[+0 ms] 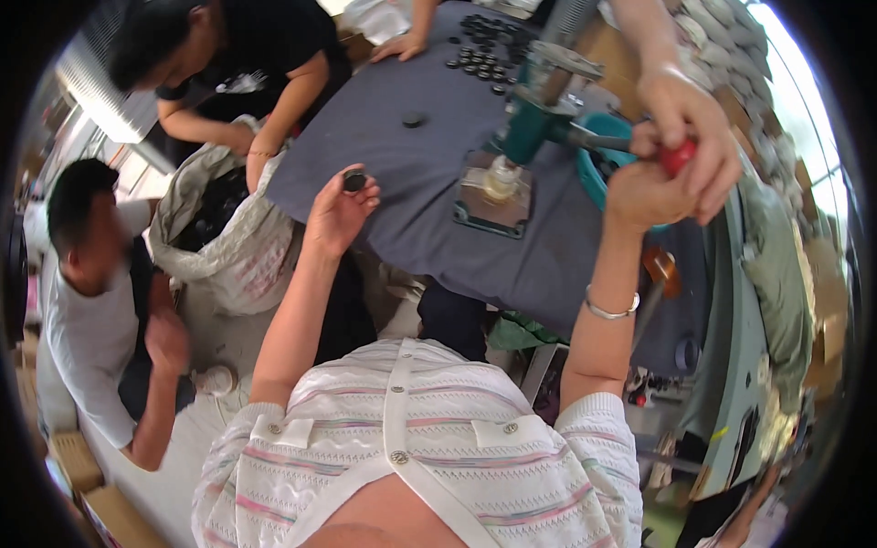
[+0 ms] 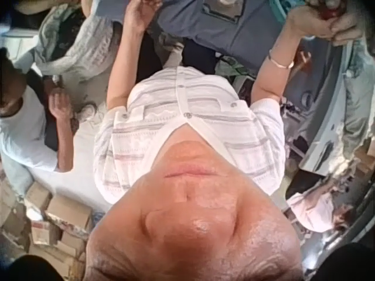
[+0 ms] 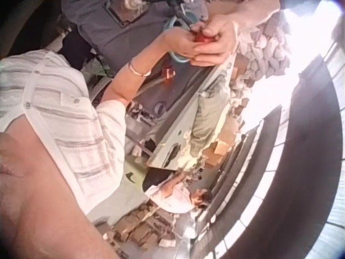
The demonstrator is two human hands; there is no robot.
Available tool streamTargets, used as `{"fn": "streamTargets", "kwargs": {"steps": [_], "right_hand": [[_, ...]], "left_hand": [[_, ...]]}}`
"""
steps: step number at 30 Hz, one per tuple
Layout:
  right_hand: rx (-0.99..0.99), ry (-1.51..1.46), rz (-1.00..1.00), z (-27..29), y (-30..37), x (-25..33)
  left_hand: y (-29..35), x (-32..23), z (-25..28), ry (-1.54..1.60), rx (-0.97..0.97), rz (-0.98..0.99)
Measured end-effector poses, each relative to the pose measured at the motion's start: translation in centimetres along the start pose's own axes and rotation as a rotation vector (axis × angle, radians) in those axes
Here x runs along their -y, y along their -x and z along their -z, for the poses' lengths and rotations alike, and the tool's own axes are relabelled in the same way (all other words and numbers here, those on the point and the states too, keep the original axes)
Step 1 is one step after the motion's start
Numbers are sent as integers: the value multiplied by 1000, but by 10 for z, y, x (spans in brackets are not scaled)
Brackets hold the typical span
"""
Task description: The person assembles small plastic and rubber components using a manual press tool.
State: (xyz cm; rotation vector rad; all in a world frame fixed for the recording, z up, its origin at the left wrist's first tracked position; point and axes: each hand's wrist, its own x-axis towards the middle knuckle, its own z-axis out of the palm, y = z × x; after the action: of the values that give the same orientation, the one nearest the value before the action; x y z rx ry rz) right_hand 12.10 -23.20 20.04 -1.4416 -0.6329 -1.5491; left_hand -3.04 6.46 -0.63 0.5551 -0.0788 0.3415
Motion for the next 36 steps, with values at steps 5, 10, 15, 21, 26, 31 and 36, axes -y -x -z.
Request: {"fn": "streamTargets", "kwargs": {"steps": [5,10,15,21,26,31,36], "right_hand": [[15,-509,-354,43,35,22],[246,461,255,97,96,33],[308,-302,-289,126,127,38],[353,-503,-192,114,118,41],[386,-516,-219,115,117,37],[421,-533,-117,102,100,45],[456,-525,-144,109,90,30]], "left_hand": [[-12,12,-10,-98,54,10],[5,11,-15,-171,-35,13],[4,9,-33,-185,-46,21],[11,11,-25,-207,-38,7],[-3,13,-20,-208,29,3],[3,6,-24,-255,11,-63],[-1,28,-17,-298,-25,12]]}}
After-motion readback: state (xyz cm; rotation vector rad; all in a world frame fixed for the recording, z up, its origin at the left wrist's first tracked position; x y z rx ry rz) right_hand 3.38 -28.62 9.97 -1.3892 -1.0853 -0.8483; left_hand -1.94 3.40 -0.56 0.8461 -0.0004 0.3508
